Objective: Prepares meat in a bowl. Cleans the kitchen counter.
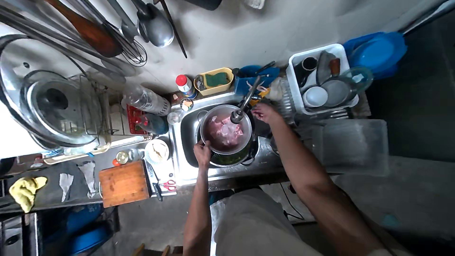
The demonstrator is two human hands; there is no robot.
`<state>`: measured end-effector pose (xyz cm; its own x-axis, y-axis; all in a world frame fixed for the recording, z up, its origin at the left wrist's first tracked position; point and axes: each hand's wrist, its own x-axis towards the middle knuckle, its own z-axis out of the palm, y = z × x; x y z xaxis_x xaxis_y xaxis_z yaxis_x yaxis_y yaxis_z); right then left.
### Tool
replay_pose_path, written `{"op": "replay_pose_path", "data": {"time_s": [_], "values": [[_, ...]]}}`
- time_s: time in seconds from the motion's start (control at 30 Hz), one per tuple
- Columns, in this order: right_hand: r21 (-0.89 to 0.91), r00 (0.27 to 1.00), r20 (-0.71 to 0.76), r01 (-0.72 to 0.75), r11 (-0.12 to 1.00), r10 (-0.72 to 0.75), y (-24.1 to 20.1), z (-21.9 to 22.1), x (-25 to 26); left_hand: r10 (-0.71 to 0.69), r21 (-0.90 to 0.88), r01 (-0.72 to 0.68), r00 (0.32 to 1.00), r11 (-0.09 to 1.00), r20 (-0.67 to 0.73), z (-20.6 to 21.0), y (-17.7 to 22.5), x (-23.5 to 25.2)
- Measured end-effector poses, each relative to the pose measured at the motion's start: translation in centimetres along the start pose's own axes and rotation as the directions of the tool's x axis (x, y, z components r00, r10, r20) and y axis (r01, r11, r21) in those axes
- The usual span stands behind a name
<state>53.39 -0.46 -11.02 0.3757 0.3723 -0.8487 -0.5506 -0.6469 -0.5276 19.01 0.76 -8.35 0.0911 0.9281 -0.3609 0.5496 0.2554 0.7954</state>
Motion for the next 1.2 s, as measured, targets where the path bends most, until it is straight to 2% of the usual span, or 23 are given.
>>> {"op": "replay_pose_path", "data": {"time_s": [0.1, 0.23, 0.3, 0.37, 0.43, 0.5, 0.6, 0.67, 0.73, 0.8, 0.87, 1.03, 1.13, 1.2], "values": [[0.030, 1.000, 0.011, 0.014, 0.999, -0.014, -1.1, -0.2, 0.4, -0.019, -0.016, 0.019, 1.000, 1.000, -0.002, 0.0, -0.2, -0.1], [0.209, 0.985, 0.066, 0.142, 0.968, -0.159, -2.7, -0.9, 0.5, -0.049, -0.036, 0.050, 0.999, 0.998, 0.014, -0.7, -1.1, -0.9], [0.127, 0.975, 0.080, 0.194, 0.973, -0.205, -2.1, -0.8, -0.4, -0.057, -0.046, 0.058, 0.998, 0.997, 0.015, -1.5, -1.6, -1.8], [-0.081, 0.949, 0.030, 0.315, 0.946, -0.313, -0.7, -0.4, -2.5, -0.068, -0.089, 0.071, 0.997, 0.994, 0.026, -2.5, -2.1, -2.7], [-0.271, 0.903, 0.036, 0.420, 0.866, -0.427, 1.9, -0.1, -5.4, -0.087, -0.127, 0.092, 0.995, 0.988, 0.039, -3.8, -3.0, -3.9], [-0.411, 0.860, 0.106, 0.495, 0.766, -0.499, 5.6, 0.0, -8.8, -0.099, -0.140, 0.104, 0.994, 0.985, 0.046, -5.5, -4.1, -5.6], [-0.562, 0.804, 0.171, 0.554, 0.615, -0.569, 10.8, 1.0, -14.7, -0.102, -0.154, 0.108, 0.994, 0.982, 0.041, -8.2, -5.7, -8.1], [-0.637, 0.735, 0.176, 0.592, 0.494, -0.655, 13.5, 2.9, -18.9, -0.119, -0.184, 0.125, 0.992, 0.975, 0.043, -10.1, -7.3, -10.0], [-0.661, 0.651, 0.292, 0.667, 0.344, -0.700, 16.6, 5.0, -22.4, -0.133, -0.189, 0.139, 0.990, 0.972, 0.041, -11.9, -9.3, -11.5], [-0.635, 0.589, 0.485, 0.745, 0.202, -0.646, 19.7, 7.6, -24.4, -0.116, -0.215, 0.124, 0.992, 0.969, 0.050, -13.7, -11.2, -13.0], [-0.614, 0.571, 0.654, 0.784, 0.092, -0.496, 22.2, 11.1, -25.2, -0.103, -0.231, 0.116, 0.992, 0.966, 0.068, -15.4, -12.9, -14.1], [-0.467, 0.432, 0.882, 0.854, -0.227, -0.190, 27.8, 20.2, -22.4, -0.096, -0.205, 0.117, 0.989, 0.972, 0.113, -18.7, -17.4, -14.7], [-0.441, 0.458, 0.888, 0.834, -0.332, -0.030, 29.8, 24.3, -21.2, -0.112, -0.198, 0.138, 0.985, 0.970, 0.134, -20.2, -19.4, -14.6], [-0.503, 0.516, 0.854, 0.787, -0.356, -0.067, 30.5, 25.4, -20.9, -0.108, -0.178, 0.133, 0.984, 0.975, 0.143, -20.9, -20.3, -14.6]]}}
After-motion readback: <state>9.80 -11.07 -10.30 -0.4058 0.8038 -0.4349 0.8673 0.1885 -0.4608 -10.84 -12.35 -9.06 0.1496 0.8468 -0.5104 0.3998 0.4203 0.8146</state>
